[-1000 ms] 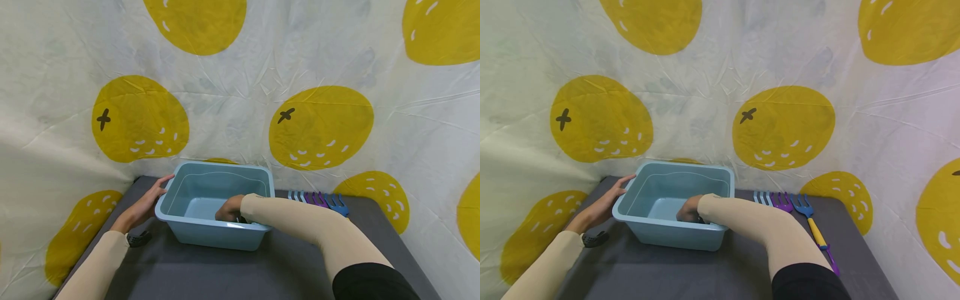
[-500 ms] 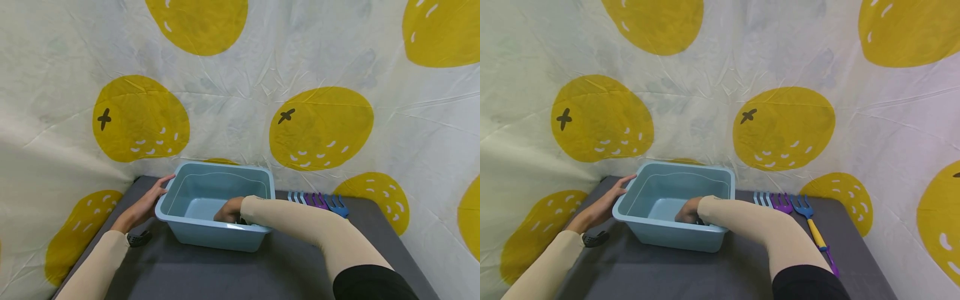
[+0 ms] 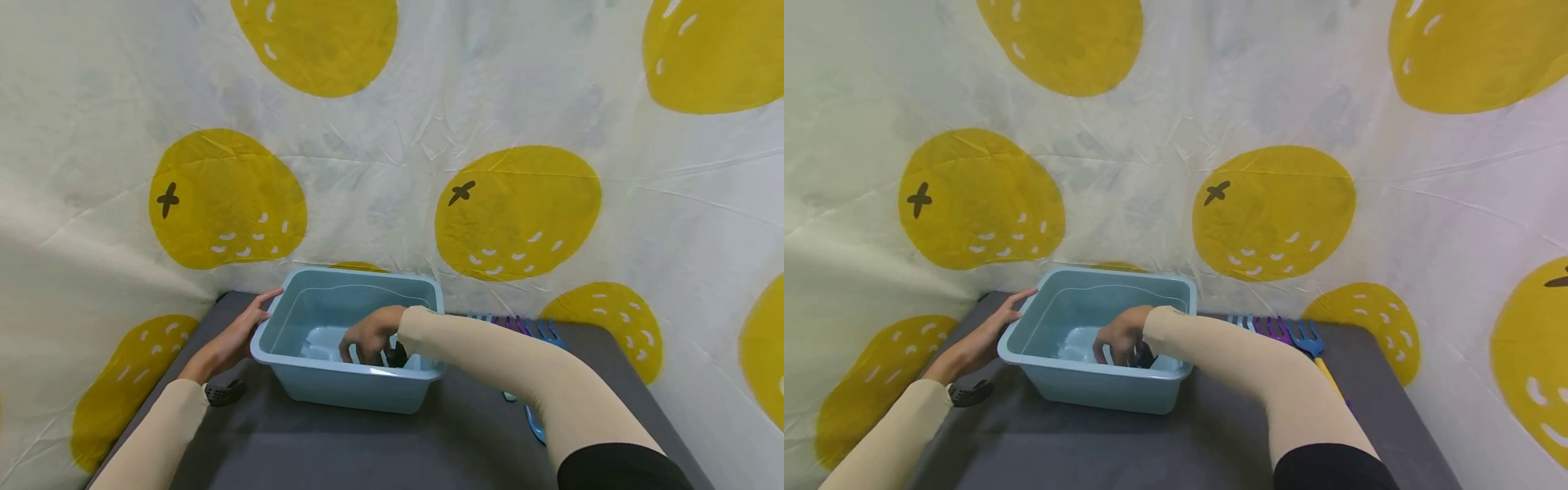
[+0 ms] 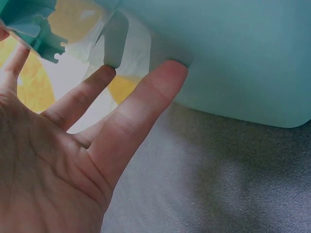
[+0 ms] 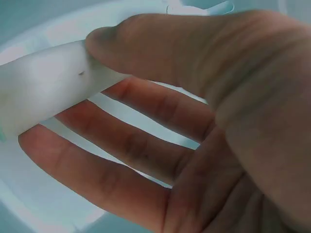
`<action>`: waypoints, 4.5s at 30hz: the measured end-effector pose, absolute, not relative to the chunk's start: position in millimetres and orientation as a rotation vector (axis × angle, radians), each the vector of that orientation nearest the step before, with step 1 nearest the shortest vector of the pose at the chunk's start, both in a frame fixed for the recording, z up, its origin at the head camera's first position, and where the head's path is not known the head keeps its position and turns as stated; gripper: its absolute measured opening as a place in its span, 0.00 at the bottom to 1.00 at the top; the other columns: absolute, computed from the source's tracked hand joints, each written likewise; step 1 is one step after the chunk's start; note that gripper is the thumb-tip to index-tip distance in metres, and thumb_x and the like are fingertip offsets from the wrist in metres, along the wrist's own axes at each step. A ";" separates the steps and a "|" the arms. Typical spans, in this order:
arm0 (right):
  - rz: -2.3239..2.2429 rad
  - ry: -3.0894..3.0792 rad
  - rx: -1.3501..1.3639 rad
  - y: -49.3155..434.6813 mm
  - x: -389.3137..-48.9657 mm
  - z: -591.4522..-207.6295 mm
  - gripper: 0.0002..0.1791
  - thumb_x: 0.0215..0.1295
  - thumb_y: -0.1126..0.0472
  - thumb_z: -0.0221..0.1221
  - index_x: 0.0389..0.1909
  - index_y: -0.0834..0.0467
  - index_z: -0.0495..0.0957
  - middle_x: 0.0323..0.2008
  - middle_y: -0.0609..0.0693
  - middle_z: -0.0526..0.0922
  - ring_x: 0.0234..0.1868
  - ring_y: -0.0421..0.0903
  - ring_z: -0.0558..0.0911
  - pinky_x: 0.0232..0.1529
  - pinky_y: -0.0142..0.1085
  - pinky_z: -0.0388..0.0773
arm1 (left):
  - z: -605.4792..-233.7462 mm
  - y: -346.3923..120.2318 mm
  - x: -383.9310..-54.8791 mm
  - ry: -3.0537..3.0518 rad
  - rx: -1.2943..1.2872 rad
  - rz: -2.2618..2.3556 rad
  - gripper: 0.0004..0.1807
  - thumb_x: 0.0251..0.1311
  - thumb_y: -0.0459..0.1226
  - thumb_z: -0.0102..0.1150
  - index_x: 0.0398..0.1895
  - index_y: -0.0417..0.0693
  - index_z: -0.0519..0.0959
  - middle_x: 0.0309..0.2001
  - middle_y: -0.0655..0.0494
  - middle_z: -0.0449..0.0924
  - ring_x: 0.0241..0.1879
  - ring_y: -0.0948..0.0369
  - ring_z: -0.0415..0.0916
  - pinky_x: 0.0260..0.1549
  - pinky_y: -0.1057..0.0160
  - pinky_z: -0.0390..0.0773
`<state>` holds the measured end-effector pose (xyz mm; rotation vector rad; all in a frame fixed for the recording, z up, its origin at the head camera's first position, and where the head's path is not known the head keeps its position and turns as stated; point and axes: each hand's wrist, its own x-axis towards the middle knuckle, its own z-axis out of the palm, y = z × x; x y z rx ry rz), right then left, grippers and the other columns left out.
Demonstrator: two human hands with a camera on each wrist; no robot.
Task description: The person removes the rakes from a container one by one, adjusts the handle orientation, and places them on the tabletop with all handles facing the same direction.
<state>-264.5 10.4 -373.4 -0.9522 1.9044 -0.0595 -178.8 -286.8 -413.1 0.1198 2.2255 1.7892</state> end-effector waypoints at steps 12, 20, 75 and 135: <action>-0.341 2.054 -0.958 64.8 -264.1 -299.1 0.24 0.66 0.66 0.67 0.60 0.48 0.73 0.47 0.53 0.81 0.37 0.52 0.86 0.38 0.55 0.85 | -413.5 -287.7 -179.6 2.245 0.132 1.770 0.34 0.78 0.52 0.39 0.82 0.74 0.44 0.81 0.45 0.37 0.67 0.34 0.59 0.46 0.42 0.79; -0.452 2.151 -0.950 108.6 -263.9 -272.7 0.24 0.68 0.65 0.66 0.62 0.50 0.73 0.48 0.54 0.82 0.39 0.52 0.87 0.35 0.51 0.85 | -413.0 -284.7 -179.8 2.243 0.120 1.765 0.34 0.78 0.51 0.39 0.83 0.74 0.43 0.80 0.45 0.39 0.67 0.35 0.59 0.47 0.42 0.79; -1.374 2.285 -0.584 326.5 -139.9 -401.7 0.31 0.68 0.64 0.67 0.67 0.67 0.65 0.43 0.64 0.79 0.33 0.56 0.86 0.28 0.56 0.83 | -403.7 -306.6 -182.2 2.242 0.200 1.726 0.35 0.79 0.52 0.37 0.83 0.73 0.38 0.80 0.44 0.30 0.67 0.35 0.53 0.48 0.44 0.77; -1.350 2.176 -0.180 326.4 -80.2 -452.2 0.33 0.61 0.66 0.71 0.63 0.72 0.68 0.38 0.58 0.79 0.33 0.54 0.84 0.27 0.52 0.84 | -399.6 -308.3 -185.4 2.252 0.193 1.666 0.36 0.79 0.50 0.36 0.84 0.68 0.35 0.80 0.39 0.38 0.64 0.38 0.62 0.49 0.47 0.78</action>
